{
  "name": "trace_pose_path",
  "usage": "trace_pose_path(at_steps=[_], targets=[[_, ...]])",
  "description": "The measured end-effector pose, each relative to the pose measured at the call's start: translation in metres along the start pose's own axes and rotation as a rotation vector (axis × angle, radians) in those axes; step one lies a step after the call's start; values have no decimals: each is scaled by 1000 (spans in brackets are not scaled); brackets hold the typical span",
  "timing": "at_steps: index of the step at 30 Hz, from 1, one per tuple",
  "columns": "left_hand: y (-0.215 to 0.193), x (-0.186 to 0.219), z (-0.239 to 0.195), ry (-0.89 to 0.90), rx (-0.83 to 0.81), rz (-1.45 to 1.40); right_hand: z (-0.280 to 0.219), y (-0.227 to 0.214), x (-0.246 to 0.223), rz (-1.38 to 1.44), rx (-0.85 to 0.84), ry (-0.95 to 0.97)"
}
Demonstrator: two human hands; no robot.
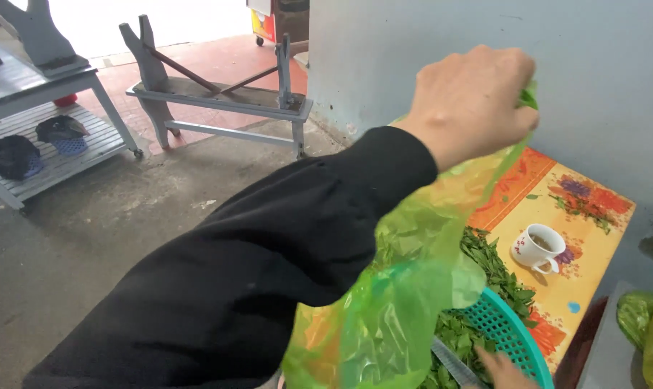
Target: The person sits at a table and uses a knife to trim green leafy herbs from their stems, placing the leaves into a teal basket. They periodically transfer the collected leaves from the basket into a green plastic bag.
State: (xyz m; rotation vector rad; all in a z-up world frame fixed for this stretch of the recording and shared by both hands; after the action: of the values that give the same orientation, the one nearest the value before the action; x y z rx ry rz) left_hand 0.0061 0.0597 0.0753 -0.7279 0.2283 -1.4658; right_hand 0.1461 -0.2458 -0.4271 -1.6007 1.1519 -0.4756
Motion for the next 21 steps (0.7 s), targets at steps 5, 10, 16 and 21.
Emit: trace_pose_path(at_steps=[5,10,16,21], targets=[[-16,-14,-5,37,138,-34,-87,-180,-174,484,274,40],[-54,-14,-26,110,227,-128,-140,-219,-289,1066,145,158],[-69,-74,-42,74,178,-173,-104,-178,-340,963,53,-41],[-63,-117,-54,49,234,-111,-64,-150,-336,879,198,-139]])
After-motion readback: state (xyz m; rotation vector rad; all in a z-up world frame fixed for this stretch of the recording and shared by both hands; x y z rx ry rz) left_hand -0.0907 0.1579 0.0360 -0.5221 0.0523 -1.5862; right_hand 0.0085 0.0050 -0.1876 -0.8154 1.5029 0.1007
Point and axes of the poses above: each hand's wrist, its own z-axis towards the middle knuckle, its own y-axis out of the palm, x = y × z, the point moved 6 cm from there along z, towards the middle knuckle, and after that the axes turned 14 degrees about x, right-handed, at the moved point
